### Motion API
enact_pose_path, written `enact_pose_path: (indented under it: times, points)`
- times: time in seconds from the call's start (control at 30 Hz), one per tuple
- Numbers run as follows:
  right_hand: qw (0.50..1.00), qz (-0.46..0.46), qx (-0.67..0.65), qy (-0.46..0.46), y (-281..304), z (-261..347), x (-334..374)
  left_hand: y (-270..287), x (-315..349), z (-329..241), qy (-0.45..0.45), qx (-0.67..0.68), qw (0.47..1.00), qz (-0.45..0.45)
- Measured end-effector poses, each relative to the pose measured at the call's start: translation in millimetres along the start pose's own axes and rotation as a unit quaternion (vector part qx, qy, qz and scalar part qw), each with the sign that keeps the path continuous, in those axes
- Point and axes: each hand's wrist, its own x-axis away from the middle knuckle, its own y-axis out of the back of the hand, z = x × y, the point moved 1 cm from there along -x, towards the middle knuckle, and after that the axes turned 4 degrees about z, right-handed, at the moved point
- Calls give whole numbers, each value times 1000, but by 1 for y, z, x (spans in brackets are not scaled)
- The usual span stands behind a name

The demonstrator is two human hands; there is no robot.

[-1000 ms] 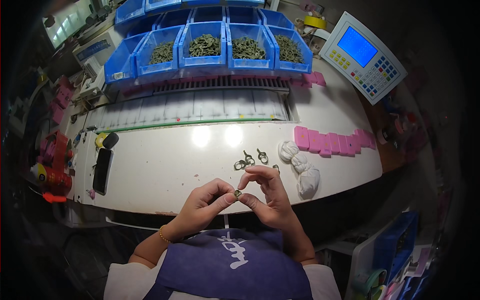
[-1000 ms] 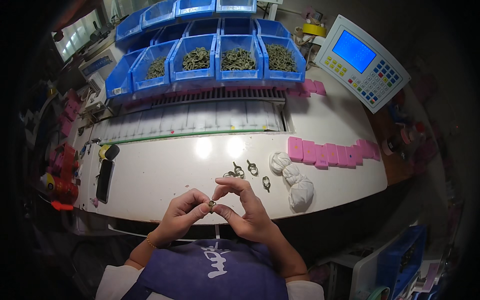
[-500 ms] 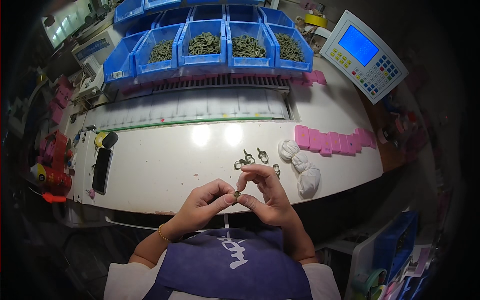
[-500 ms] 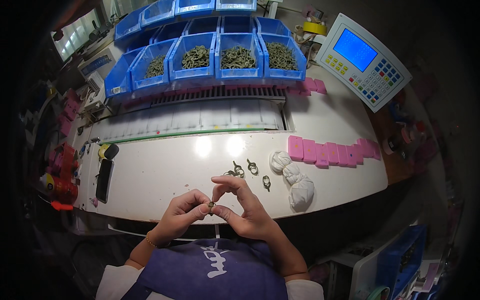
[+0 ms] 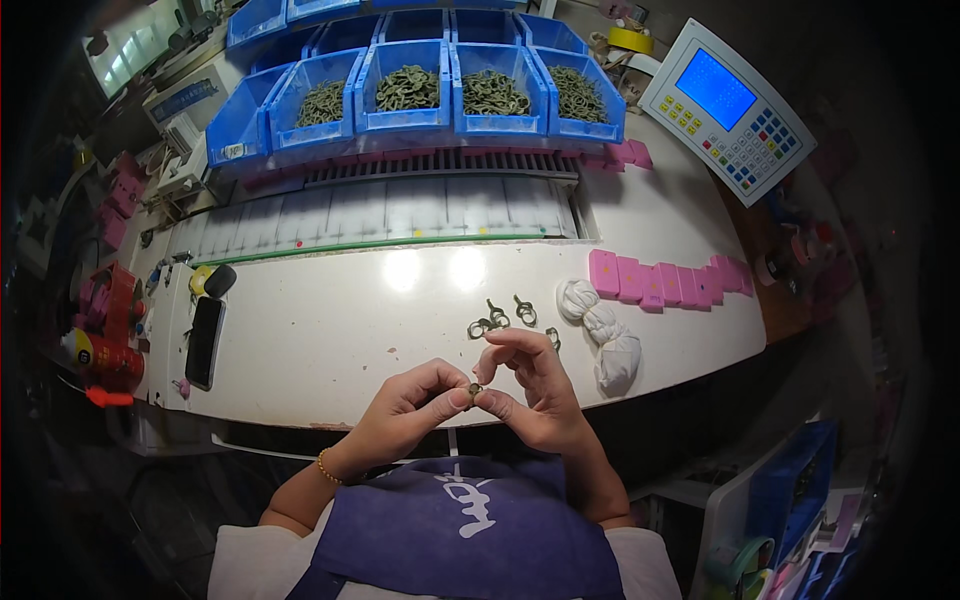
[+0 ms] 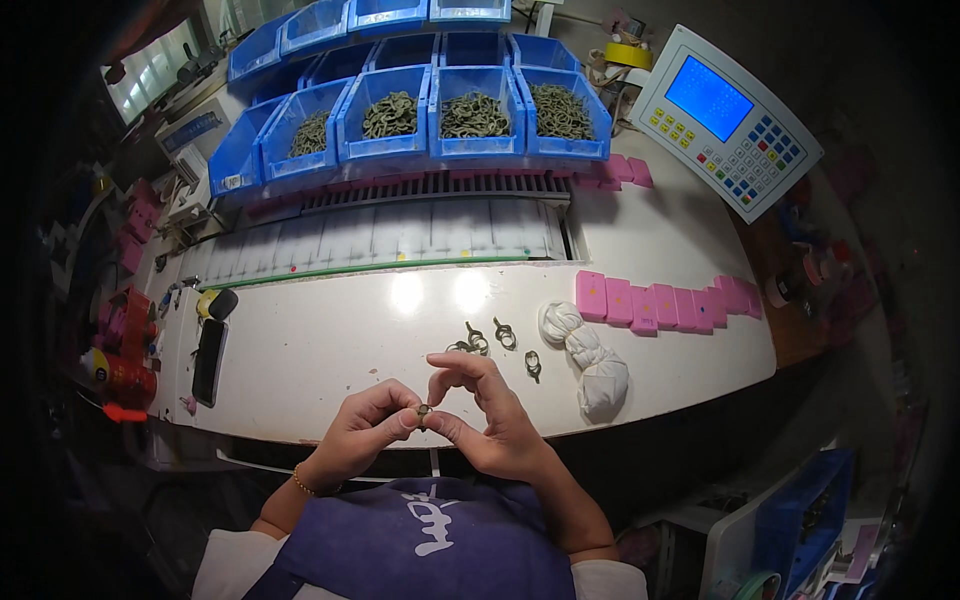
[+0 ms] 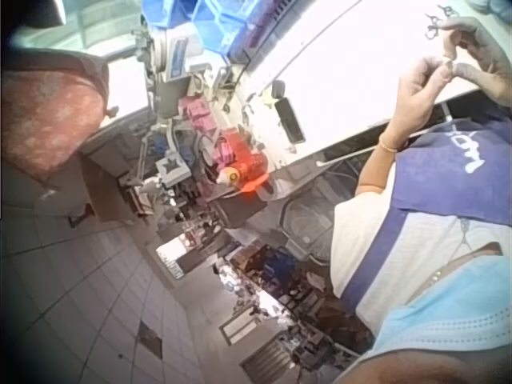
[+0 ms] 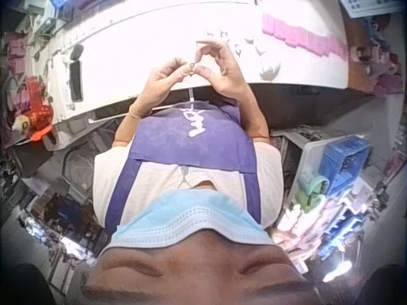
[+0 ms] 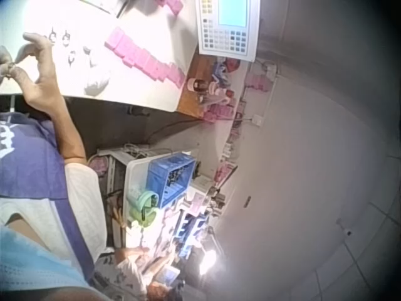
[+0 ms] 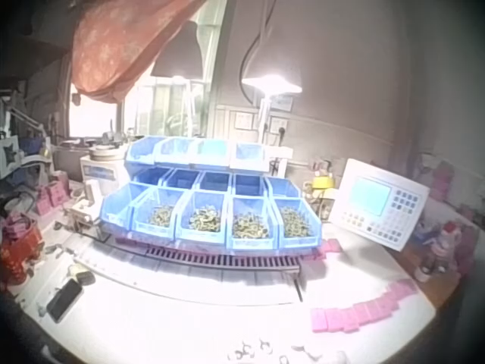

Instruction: Assembling wick holders by inserting metal clips into pink molds.

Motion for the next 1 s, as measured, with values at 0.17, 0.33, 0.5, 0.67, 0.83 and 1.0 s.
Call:
enact_pose_path:
  times: [0.17,0.33,0.5,0.67,0.83,1.0]
  points:
    - [1000,-8,-13,-3,-1,1,1,0,0,0,1,-4,1000,1]
    - [1000,-14,-21,0,-1,0,2,-1,-1,-1,4,-11,1000,-5]
    - [999,-19,-27,1,-2,0,2,-1,-1,-1,5,-20,1000,-8]
    - [999,-26,-26,31,-1,-5,4,-1,-1,2,-10,-28,999,-20]
    - [999,-44,-7,27,-2,-3,5,-2,-2,4,-33,-59,997,-36]
    - [995,-47,77,46,-3,-1,5,-3,-2,4,-52,-90,993,-48]
